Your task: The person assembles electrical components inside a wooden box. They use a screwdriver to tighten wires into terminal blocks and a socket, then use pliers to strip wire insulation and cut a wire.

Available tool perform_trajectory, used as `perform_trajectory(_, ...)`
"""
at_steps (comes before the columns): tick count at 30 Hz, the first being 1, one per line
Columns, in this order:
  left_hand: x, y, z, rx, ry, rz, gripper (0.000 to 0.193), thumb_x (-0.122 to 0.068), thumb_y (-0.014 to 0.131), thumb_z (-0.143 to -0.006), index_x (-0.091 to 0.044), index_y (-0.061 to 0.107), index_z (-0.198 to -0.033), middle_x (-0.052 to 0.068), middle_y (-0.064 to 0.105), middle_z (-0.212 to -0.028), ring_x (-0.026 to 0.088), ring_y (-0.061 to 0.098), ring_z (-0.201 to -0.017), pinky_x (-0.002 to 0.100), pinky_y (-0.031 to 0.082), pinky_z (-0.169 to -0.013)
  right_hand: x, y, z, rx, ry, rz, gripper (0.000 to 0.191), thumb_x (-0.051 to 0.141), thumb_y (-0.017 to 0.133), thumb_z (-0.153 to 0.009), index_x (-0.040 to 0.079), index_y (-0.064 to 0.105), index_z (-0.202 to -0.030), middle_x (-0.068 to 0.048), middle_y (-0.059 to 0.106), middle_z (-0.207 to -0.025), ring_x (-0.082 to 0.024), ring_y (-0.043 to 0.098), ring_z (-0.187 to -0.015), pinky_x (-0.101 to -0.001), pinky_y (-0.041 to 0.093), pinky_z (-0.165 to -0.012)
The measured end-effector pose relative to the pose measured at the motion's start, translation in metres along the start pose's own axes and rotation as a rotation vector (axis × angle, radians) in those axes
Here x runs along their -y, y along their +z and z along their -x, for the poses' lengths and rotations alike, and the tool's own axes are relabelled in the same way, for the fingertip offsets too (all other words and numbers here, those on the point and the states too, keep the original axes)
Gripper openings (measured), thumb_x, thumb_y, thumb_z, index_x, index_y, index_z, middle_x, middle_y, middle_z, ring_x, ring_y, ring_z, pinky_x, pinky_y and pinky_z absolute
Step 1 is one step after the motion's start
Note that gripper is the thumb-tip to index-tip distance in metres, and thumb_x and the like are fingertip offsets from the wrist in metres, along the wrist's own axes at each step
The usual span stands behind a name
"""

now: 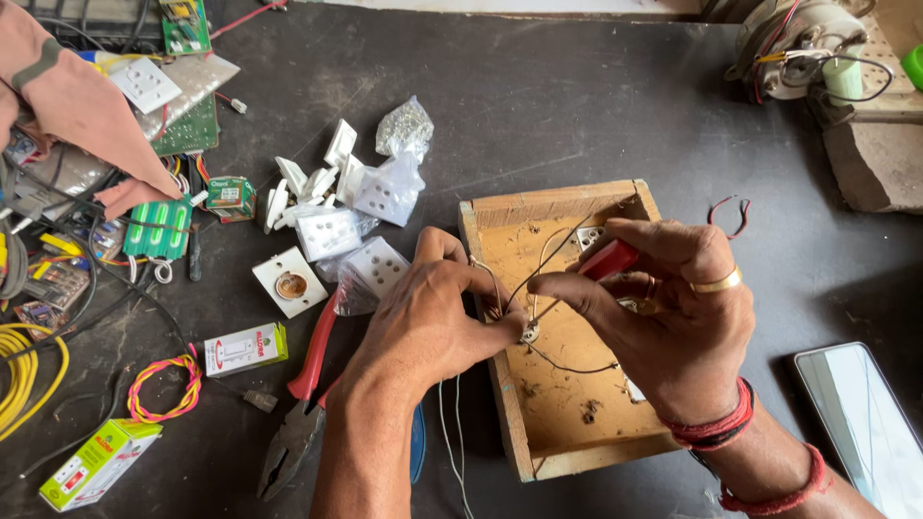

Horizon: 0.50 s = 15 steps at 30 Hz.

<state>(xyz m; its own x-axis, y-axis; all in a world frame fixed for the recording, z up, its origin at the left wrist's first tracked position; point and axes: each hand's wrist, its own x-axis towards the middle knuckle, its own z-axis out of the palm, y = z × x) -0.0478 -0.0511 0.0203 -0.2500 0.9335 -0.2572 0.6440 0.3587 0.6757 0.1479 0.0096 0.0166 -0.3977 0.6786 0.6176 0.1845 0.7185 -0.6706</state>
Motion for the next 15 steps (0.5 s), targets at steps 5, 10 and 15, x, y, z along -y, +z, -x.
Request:
perform_trajectory(5, 0.0005, 0.0013, -0.0013, -0.011, 0.014, -0.004, 0.032, -0.041, 0.092, -0.064, -0.022, 0.084, -0.089, -0.002, 0.051, -0.103, 0.014, 0.063, -0.096, 0.031, 0.058, -0.087, -0.0014, -0.0019, -0.0003, -0.002, -0.026, 0.016, 0.053, -0.001, 0.086, -0.084, -0.004, 0.043, -0.114, -0.018, 0.067, -0.121, -0.019, 0.075, -0.105, -0.0276, 0.062, -0.082)
perform_trajectory(10, 0.0015, 0.0029, -0.0025, 0.005, -0.009, -0.003, 0.033, -0.042, 0.092, -0.063, -0.023, 0.084, -0.09, -0.004, 0.051, -0.104, 0.013, 0.063, -0.095, 0.03, 0.059, -0.086, -0.0019, -0.0027, 0.0009, 0.013, -0.037, 0.034, 0.052, -0.003, 0.085, -0.082, -0.005, 0.046, -0.117, -0.02, 0.066, -0.119, -0.022, 0.075, -0.106, -0.0286, 0.062, -0.081)
perform_trajectory(15, 0.0012, 0.0031, -0.0026, -0.002, 0.007, -0.005, 0.032, -0.042, 0.091, -0.064, -0.023, 0.084, -0.089, -0.003, 0.051, -0.105, 0.013, 0.063, -0.095, 0.031, 0.061, -0.084, 0.0009, -0.0019, -0.0025, 0.04, -0.081, -0.011, 0.052, -0.003, 0.084, -0.085, -0.006, 0.047, -0.121, -0.019, 0.065, -0.123, -0.023, 0.074, -0.111, -0.029, 0.062, -0.086)
